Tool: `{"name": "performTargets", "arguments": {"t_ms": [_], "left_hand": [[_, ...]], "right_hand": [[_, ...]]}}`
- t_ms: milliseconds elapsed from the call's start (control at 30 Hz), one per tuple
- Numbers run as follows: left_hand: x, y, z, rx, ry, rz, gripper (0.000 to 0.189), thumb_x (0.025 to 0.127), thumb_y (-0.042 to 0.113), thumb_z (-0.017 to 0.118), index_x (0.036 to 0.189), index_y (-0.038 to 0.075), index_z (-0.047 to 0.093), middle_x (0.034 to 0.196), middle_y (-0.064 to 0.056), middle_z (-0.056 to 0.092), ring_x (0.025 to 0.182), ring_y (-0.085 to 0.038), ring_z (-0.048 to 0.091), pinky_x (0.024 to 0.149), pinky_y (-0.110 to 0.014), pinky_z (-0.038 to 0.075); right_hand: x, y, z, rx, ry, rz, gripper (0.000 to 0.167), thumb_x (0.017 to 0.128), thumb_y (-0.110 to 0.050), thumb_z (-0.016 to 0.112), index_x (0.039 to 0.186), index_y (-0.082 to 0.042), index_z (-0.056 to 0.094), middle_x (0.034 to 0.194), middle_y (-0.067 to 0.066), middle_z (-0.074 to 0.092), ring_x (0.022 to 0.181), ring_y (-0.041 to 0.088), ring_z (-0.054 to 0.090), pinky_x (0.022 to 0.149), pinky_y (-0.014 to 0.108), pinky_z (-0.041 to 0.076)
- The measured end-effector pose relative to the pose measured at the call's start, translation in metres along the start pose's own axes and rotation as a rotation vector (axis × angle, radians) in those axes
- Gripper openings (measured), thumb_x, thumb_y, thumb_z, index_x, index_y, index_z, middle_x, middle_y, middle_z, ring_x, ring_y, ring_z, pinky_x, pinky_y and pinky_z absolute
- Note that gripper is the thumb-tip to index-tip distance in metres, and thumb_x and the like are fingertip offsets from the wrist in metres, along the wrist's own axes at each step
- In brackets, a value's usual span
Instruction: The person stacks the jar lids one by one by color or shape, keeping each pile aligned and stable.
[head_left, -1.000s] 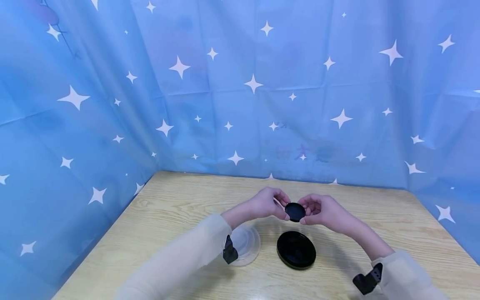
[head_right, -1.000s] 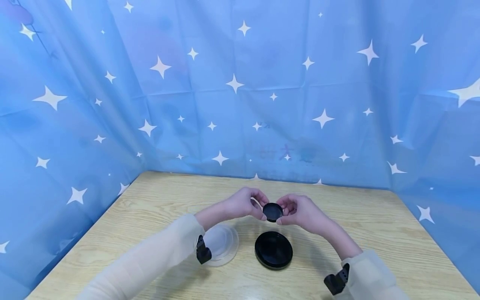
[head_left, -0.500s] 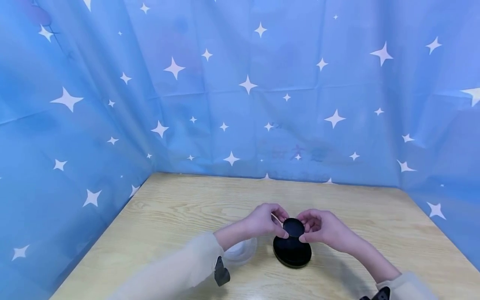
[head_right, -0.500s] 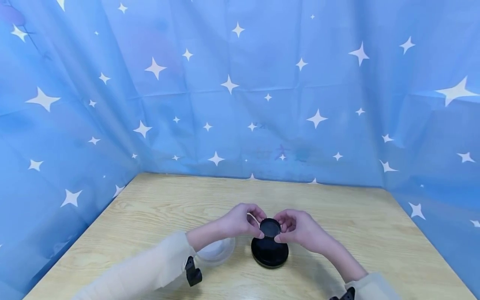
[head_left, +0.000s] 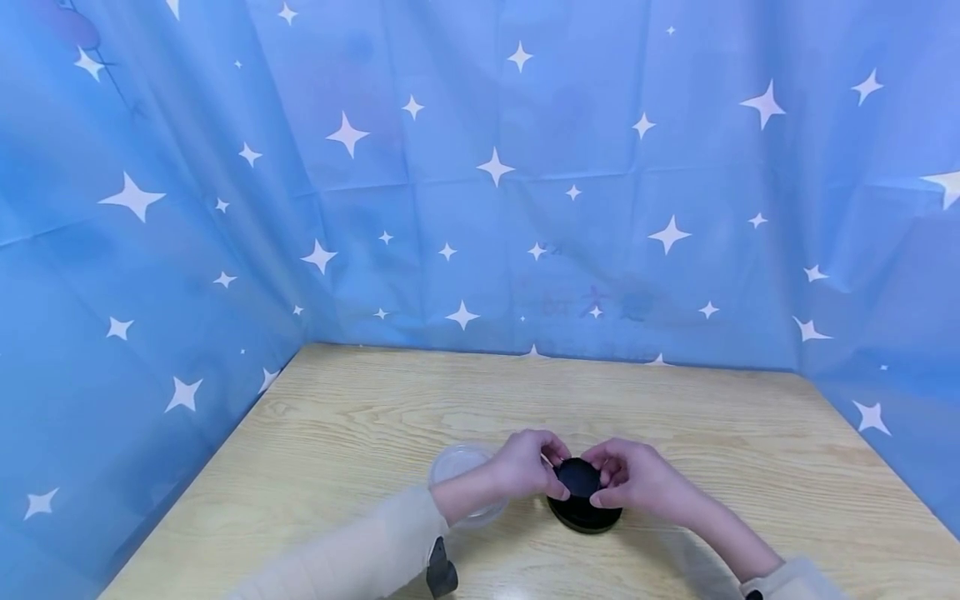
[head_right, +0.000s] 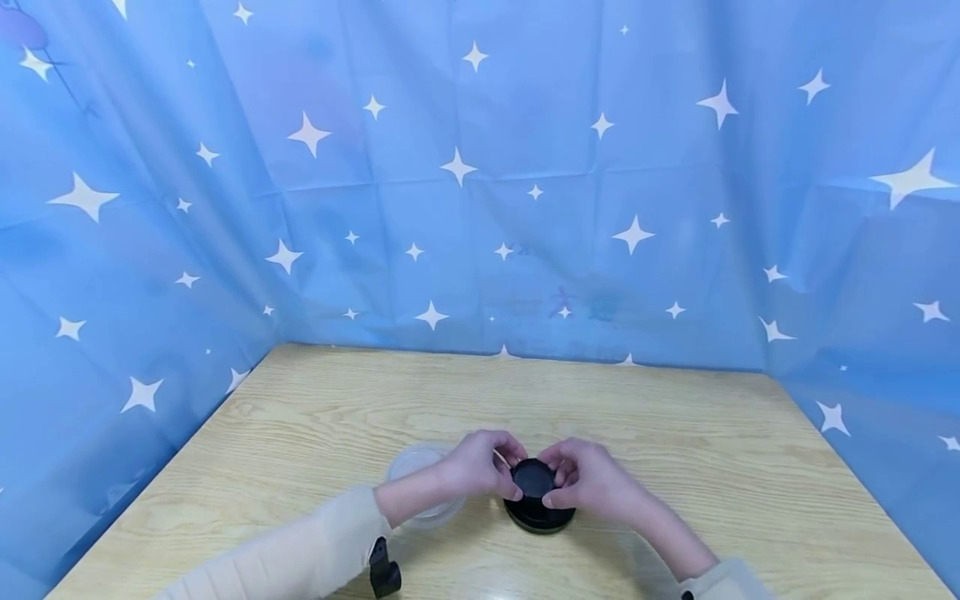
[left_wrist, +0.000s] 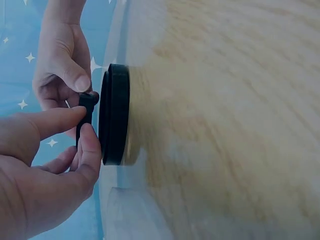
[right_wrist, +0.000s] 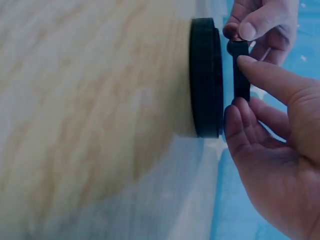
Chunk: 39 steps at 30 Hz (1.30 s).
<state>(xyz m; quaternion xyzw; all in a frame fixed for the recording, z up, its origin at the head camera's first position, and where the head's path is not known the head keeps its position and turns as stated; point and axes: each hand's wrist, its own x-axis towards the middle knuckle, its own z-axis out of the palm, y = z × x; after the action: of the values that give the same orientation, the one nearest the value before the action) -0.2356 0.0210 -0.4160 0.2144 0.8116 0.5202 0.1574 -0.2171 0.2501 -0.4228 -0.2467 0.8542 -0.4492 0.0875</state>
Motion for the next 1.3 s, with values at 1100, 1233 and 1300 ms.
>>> {"name": "performTargets", "arguments": {"t_ms": [1100,1233,1300], "left_hand": [[-0.007,-0.010,0.006,0.040,0.017,0.011,0.040,0.069,-0.011,0.088,0.102,0.002,0.069,0.088,0.000,0.065,0.066,-0.006,0.063,0.069,-0.019,0.052],[-0.007,-0.012,0.007,0.019,0.020,0.011,0.040,0.069,-0.011,0.088,0.101,0.002,0.069,0.086,0.001,0.065,0.066,-0.006,0.063,0.068,-0.019,0.052],[-0.007,-0.013,0.007,0.008,0.023,0.013,0.040,0.068,-0.012,0.087,0.101,0.002,0.069,0.085,0.001,0.065,0.066,-0.006,0.063,0.068,-0.019,0.052]], "right_hand": [[-0.003,0.009,0.012,-0.042,0.009,-0.001,0.050,0.078,-0.008,0.088,0.121,0.004,0.067,0.100,0.005,0.065,0.084,0.011,0.058,0.070,0.026,0.052],[-0.004,0.009,0.013,-0.002,0.010,0.021,0.051,0.079,-0.006,0.087,0.123,0.005,0.066,0.101,0.007,0.065,0.083,0.013,0.058,0.069,0.026,0.052],[-0.004,0.008,0.013,0.009,0.010,0.026,0.051,0.079,-0.006,0.087,0.123,0.006,0.065,0.101,0.007,0.065,0.084,0.014,0.058,0.069,0.026,0.052]]}}
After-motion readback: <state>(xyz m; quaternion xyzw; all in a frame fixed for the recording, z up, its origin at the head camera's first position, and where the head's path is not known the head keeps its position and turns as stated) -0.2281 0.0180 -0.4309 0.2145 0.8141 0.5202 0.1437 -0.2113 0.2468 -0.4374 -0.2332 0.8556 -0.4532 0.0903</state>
